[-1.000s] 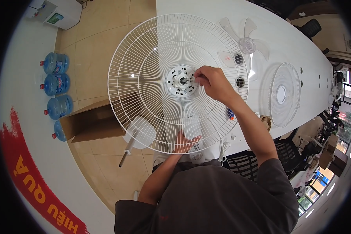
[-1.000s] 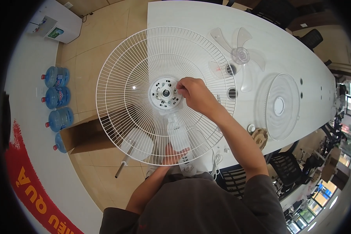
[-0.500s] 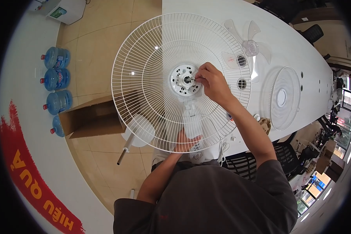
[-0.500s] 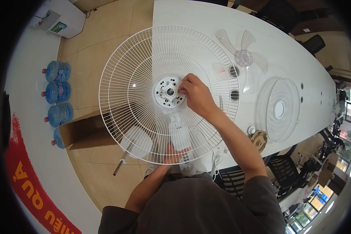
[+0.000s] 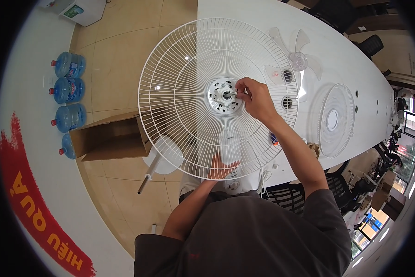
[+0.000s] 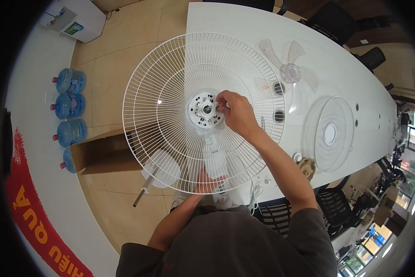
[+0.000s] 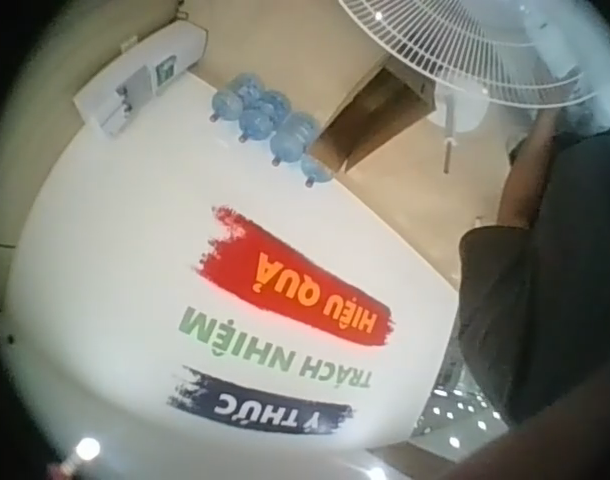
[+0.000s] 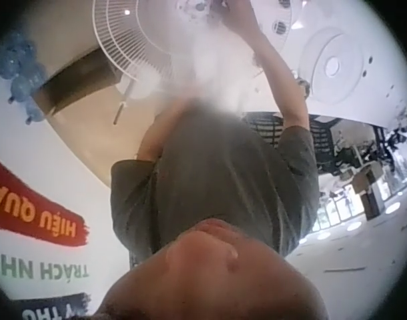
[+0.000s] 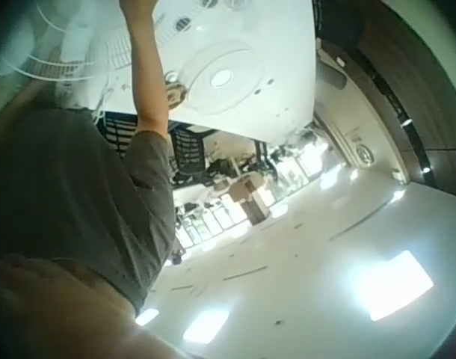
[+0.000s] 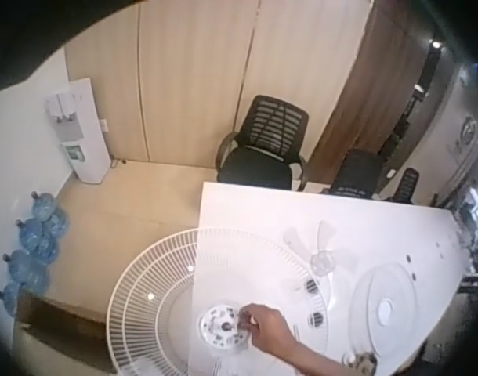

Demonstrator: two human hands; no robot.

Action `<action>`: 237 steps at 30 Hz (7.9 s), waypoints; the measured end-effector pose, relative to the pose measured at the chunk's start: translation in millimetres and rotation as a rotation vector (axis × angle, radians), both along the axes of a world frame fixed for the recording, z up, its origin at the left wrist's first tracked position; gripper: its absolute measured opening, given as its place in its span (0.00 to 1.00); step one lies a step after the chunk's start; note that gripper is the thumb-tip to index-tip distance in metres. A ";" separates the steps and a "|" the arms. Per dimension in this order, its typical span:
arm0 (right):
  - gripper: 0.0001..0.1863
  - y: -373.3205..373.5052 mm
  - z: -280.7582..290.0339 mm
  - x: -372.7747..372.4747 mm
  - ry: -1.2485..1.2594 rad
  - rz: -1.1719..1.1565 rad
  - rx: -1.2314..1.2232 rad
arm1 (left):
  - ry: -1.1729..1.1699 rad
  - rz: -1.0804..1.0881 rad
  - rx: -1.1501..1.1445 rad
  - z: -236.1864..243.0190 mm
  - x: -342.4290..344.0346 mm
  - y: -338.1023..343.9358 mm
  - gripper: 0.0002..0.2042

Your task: Using a screwdriver to repair or assemble the motor housing and rear grill of an electric fan.

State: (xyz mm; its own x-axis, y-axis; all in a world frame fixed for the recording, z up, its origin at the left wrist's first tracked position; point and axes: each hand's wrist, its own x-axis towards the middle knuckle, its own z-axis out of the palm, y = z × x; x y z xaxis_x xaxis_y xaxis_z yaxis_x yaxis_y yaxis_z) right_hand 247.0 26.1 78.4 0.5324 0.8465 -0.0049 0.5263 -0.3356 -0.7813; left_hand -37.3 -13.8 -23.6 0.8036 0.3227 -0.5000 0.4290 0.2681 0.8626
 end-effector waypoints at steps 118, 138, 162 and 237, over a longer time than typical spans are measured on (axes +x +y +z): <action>0.10 5.7 27.5 -3.8 0.026 0.064 -0.251 | -0.125 -0.169 0.502 -73.6 -17.5 -26.8 0.32; 0.09 0.3 15.9 3.5 0.138 -0.034 -0.099 | -0.152 -0.064 0.342 -33.9 -8.5 -10.1 0.30; 0.07 4.3 18.0 -4.5 -0.167 -0.036 -0.179 | -0.073 -0.041 0.274 -14.1 -1.0 -5.5 0.31; 0.10 -3.1 5.6 8.9 -0.173 0.209 0.105 | -0.184 0.019 0.318 -33.5 -3.4 -16.1 0.31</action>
